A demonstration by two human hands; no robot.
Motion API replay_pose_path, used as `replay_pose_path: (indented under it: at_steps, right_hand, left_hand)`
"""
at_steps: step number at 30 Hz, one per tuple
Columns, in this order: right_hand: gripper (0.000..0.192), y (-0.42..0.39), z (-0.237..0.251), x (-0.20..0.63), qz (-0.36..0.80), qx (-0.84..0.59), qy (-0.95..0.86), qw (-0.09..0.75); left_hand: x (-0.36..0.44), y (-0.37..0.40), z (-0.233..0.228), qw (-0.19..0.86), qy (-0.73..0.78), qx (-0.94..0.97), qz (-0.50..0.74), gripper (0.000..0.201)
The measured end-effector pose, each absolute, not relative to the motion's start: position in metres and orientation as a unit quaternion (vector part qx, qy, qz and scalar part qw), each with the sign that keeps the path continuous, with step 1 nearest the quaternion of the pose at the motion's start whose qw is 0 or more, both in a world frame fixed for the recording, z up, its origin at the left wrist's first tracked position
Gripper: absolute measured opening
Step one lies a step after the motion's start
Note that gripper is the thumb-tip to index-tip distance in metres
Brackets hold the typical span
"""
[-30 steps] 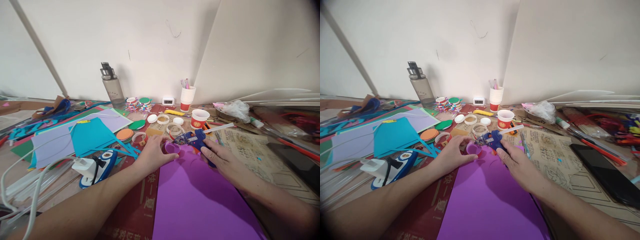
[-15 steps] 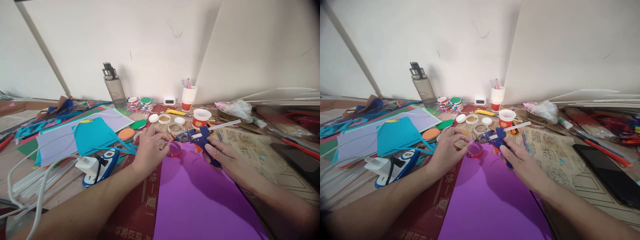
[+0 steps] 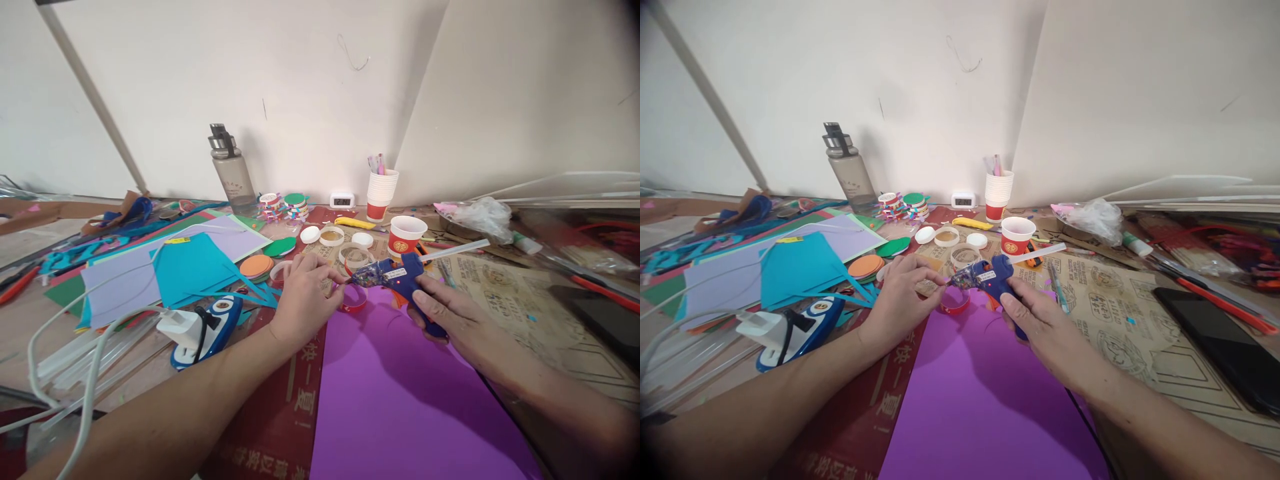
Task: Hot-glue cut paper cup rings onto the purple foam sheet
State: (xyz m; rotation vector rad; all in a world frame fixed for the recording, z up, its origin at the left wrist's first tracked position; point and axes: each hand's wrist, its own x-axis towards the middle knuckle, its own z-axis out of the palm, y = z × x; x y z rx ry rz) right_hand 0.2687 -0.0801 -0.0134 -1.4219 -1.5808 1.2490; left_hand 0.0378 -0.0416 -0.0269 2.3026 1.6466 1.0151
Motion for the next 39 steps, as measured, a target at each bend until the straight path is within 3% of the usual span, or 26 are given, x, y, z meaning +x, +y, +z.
replay_pose_path:
  at_steps: [7,15,20,39]
  right_hand:
    - [0.051,-0.080,-0.015,0.270,0.429,-0.565,-0.620,0.335]
    - [0.051,-0.077,-0.013,0.269,0.295,-0.575,-0.690,0.326]
    - [0.053,-0.075,-0.013,0.268,0.279,-0.541,-0.735,0.298]
    - [0.053,-0.074,-0.019,0.267,0.254,-0.550,-0.739,0.294]
  left_hand:
    - [0.038,-0.043,-0.026,0.089,0.553,0.754,0.343,0.002]
    - [0.038,-0.045,-0.033,0.153,0.557,0.764,0.286,0.045]
    - [0.035,-0.044,-0.034,0.182,0.564,0.756,0.279,0.065]
    - [0.040,-0.041,-0.040,0.147,0.544,0.785,0.258,0.038]
